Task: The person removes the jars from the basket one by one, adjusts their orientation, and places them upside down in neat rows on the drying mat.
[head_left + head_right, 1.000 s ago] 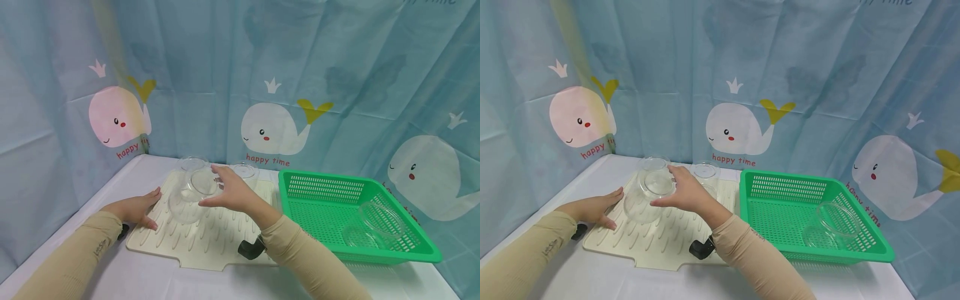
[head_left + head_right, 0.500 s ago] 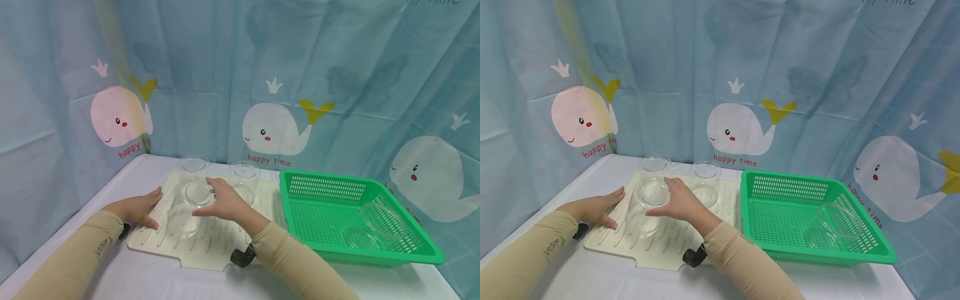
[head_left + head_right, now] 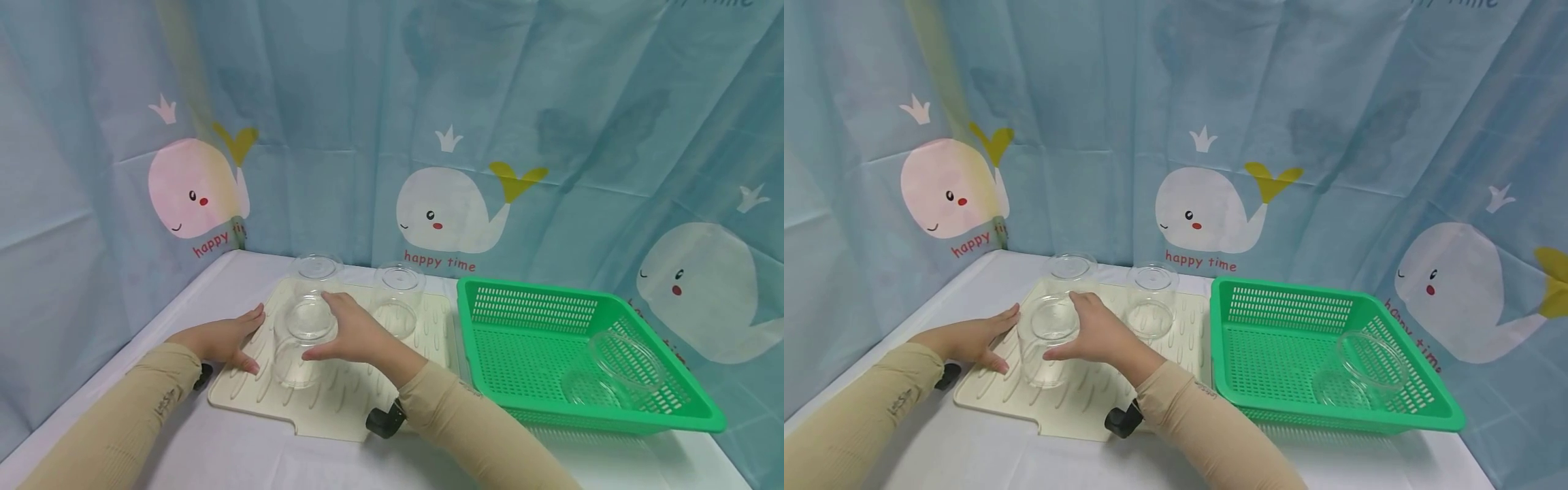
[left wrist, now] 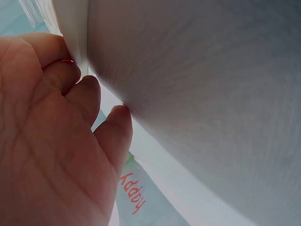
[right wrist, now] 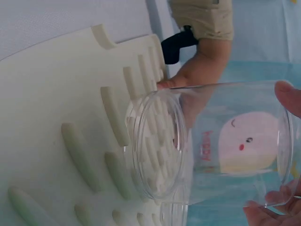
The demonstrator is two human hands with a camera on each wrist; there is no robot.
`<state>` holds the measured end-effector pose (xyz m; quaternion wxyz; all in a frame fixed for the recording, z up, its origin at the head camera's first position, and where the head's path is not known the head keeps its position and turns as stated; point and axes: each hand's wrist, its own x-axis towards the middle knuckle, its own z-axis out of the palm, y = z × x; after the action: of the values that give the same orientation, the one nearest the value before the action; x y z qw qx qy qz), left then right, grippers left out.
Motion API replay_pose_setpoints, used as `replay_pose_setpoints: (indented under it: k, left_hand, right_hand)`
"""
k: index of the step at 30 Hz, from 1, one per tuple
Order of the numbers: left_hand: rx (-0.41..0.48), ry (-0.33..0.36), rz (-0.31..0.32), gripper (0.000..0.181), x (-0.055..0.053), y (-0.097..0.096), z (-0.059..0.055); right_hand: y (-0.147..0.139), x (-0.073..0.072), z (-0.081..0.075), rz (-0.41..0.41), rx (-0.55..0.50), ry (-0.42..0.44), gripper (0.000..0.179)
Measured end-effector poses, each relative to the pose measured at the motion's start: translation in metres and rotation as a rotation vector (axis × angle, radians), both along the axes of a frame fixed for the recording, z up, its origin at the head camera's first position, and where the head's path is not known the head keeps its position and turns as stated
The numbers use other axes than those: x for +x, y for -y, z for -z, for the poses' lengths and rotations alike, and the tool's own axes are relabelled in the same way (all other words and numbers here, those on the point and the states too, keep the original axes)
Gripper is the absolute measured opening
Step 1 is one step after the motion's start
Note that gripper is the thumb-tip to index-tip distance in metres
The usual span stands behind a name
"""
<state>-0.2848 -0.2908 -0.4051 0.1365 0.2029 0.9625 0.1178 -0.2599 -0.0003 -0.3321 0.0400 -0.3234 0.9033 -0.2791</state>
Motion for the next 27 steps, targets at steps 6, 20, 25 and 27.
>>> replay_pose_setpoints:
  k: [6,20,25,27]
  left_hand:
    - [-0.006,-0.007,-0.001,0.126,0.0,0.0,0.0]
    - [0.012,0.006,-0.014,0.129,0.002,-0.002,-0.002]
    - [0.012,0.015,-0.025,0.131,0.003,-0.002,-0.003]
    - [0.015,0.019,-0.033,0.131,0.002,-0.002,-0.003]
  right_hand:
    - [0.005,0.0,-0.001,-0.022,-0.002,0.01,0.102]
    - [0.001,-0.003,-0.012,-0.029,-0.007,0.032,0.105]
    - [-0.013,-0.003,-0.032,-0.039,-0.099,0.058,0.098]
    - [-0.022,-0.003,-0.044,-0.039,-0.152,0.075,0.095]
